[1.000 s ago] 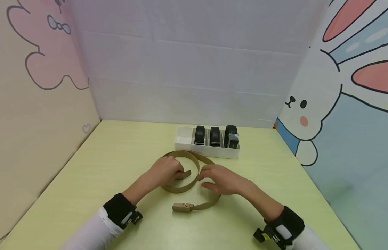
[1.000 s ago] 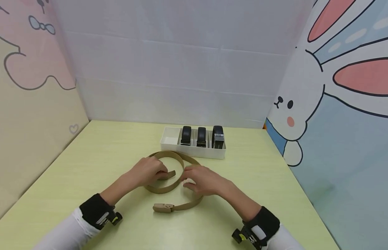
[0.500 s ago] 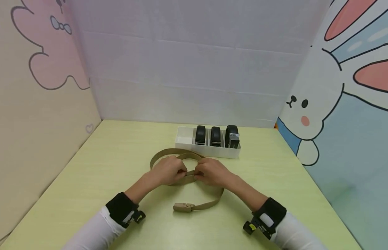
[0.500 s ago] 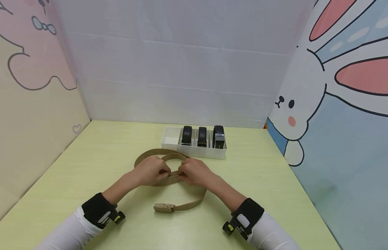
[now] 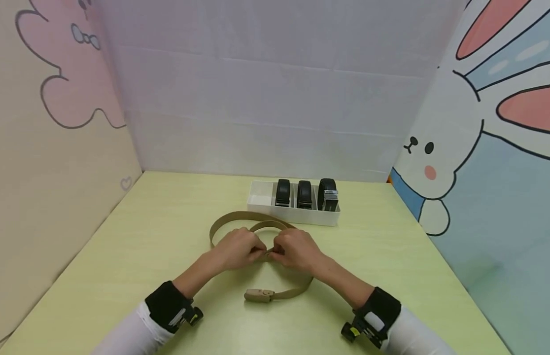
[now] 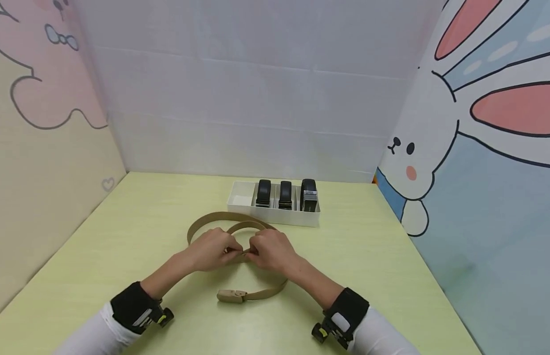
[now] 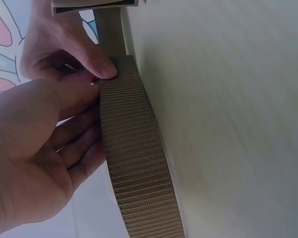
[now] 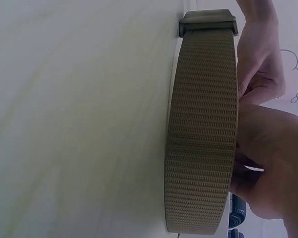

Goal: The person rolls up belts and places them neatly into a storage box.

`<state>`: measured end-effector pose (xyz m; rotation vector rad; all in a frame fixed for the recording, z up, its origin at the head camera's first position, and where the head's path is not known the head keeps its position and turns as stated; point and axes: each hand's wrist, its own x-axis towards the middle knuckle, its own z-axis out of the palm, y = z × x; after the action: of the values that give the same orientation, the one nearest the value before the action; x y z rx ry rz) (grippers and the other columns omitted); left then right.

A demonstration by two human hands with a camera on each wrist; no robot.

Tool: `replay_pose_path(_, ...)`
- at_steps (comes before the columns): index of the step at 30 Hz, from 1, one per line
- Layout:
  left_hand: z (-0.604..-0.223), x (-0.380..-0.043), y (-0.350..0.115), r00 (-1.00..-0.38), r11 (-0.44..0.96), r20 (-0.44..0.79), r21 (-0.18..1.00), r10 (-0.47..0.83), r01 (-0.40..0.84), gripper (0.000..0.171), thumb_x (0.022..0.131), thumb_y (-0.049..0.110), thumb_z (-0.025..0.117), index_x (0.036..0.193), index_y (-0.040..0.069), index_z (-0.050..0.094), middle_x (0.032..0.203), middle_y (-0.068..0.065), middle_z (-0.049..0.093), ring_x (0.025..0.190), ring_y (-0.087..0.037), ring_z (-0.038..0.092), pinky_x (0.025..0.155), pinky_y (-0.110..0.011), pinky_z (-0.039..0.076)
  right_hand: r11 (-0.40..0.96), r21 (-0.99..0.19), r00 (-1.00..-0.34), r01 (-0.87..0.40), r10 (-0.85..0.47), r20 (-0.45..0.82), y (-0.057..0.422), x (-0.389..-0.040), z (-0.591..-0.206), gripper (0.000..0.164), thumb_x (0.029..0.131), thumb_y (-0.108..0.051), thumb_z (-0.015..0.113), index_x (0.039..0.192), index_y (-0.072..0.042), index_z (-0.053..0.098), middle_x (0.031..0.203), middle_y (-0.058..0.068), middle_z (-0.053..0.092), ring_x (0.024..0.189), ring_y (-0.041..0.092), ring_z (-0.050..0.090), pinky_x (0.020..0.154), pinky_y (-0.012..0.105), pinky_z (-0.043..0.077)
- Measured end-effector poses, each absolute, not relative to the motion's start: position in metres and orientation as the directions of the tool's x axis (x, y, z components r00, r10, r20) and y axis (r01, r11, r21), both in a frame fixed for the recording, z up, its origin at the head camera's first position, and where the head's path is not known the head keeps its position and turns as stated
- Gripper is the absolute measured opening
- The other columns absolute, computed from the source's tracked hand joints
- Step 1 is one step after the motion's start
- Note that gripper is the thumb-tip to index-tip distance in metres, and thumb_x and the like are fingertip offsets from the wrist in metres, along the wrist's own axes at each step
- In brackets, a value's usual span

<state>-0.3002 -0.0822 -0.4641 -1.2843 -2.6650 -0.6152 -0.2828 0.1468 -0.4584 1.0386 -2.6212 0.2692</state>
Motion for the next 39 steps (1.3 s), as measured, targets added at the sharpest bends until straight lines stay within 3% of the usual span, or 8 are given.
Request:
replay_pose_path(7, -0.460, -0.300, -0.088, -0.611, 0.539, 0.265, 0.300, 0.746, 0.787, 0.031, 0.098, 0.001, 0.077, 0.072, 0.017, 0.080, 0.065, 0.014, 0.056, 0.061, 0.001, 0.035, 0.061, -0.018, 0.033, 0.677, -0.105, -0.671, -0.729, -0.675, 0.306, 0.148, -0.286, -0.455, 0.023, 0.094, -0.022, 0.093, 0.078, -0.016, 0.077, 0.074, -0.005, 0.070, 0.070, 0.007, 0.058, 0.063, 0.021, 0.046)
replay_pose_path(10, -0.458, -0.303, -0.094, -0.596, 0.524, 0.242, 0.302, 0.766, 0.796, 0.040, 0.095, -0.004, 0.075, 0.063, 0.019, 0.068, 0.063, 0.015, 0.042, 0.061, 0.001, 0.029, 0.059, -0.019, 0.027, 0.601, -0.083, -0.597, -0.795, -0.751, 0.283, 0.158, -0.292, -0.452, 0.009, 0.095, -0.012, 0.090, 0.090, -0.013, 0.083, 0.089, 0.000, 0.076, 0.085, 0.015, 0.067, 0.077, 0.028, 0.057)
replay_pose_path(13, -0.456, -0.306, -0.101, -0.594, 0.520, 0.228, 0.310, 0.772, 0.796, 0.048, 0.094, -0.006, 0.074, 0.060, 0.021, 0.055, 0.064, 0.014, 0.031, 0.060, 0.000, 0.023, 0.058, -0.020, 0.022, 0.539, -0.039, -0.524, -0.842, -0.796, 0.303, 0.168, -0.301, -0.451, 0.010, 0.093, -0.005, 0.091, 0.097, -0.011, 0.085, 0.101, 0.003, 0.078, 0.097, 0.021, 0.070, 0.087, 0.036, 0.061)
replay_pose_path(17, -0.455, -0.308, -0.107, -0.601, 0.521, 0.212, 0.332, 0.771, 0.786, 0.050, 0.096, -0.004, 0.073, 0.059, 0.023, 0.052, 0.064, 0.015, 0.027, 0.060, 0.002, 0.022, 0.058, -0.019, 0.021, 0.447, 0.007, -0.410, -0.895, -0.827, 0.383, 0.176, -0.321, -0.467, 0.014, 0.092, -0.005, 0.092, 0.099, -0.013, 0.084, 0.102, 0.000, 0.077, 0.095, 0.017, 0.068, 0.085, 0.035, 0.060)
replay_pose_path(20, -0.454, -0.308, -0.109, -0.591, 0.503, 0.206, 0.354, 0.780, 0.788, 0.049, 0.097, -0.002, 0.073, 0.060, 0.023, 0.053, 0.064, 0.016, 0.028, 0.060, 0.003, 0.023, 0.058, -0.019, 0.021, 0.420, 0.001, -0.382, -0.907, -0.825, 0.416, 0.177, -0.328, -0.475, 0.014, 0.094, -0.006, 0.091, 0.096, -0.016, 0.082, 0.096, -0.002, 0.073, 0.089, 0.013, 0.065, 0.080, 0.030, 0.058)
replay_pose_path(30, -0.454, -0.307, -0.098, -0.671, 0.560, 0.212, 0.406, 0.711, 0.722, 0.044, 0.093, 0.001, 0.071, 0.057, 0.021, 0.058, 0.058, 0.018, 0.027, 0.055, 0.002, 0.022, 0.055, -0.020, 0.019, 0.472, -0.189, -0.507, -0.861, -0.769, 0.390, 0.167, -0.328, -0.485, 0.010, 0.101, -0.018, 0.080, 0.092, -0.016, 0.081, 0.088, -0.003, 0.074, 0.081, 0.006, 0.067, 0.073, 0.024, 0.058)
replay_pose_path(37, -0.456, -0.305, -0.082, -0.688, 0.581, 0.259, 0.385, 0.678, 0.717, 0.034, 0.092, 0.001, 0.074, 0.063, 0.016, 0.070, 0.058, 0.015, 0.037, 0.055, 0.001, 0.029, 0.054, -0.018, 0.023, 0.575, -0.288, -0.643, -0.766, -0.687, 0.340, 0.142, -0.299, -0.459, 0.007, 0.094, -0.010, 0.087, 0.090, -0.011, 0.083, 0.081, -0.001, 0.079, 0.074, 0.006, 0.067, 0.069, 0.023, 0.055)
replay_pose_path(39, -0.456, -0.304, -0.082, -0.684, 0.580, 0.258, 0.378, 0.683, 0.722, 0.034, 0.091, -0.002, 0.074, 0.063, 0.016, 0.071, 0.059, 0.015, 0.039, 0.055, 0.001, 0.030, 0.054, -0.018, 0.024, 0.582, -0.274, -0.643, -0.766, -0.697, 0.317, 0.144, -0.296, -0.455, 0.006, 0.096, -0.009, 0.088, 0.092, -0.011, 0.084, 0.086, 0.001, 0.080, 0.077, 0.010, 0.071, 0.073, 0.024, 0.057)
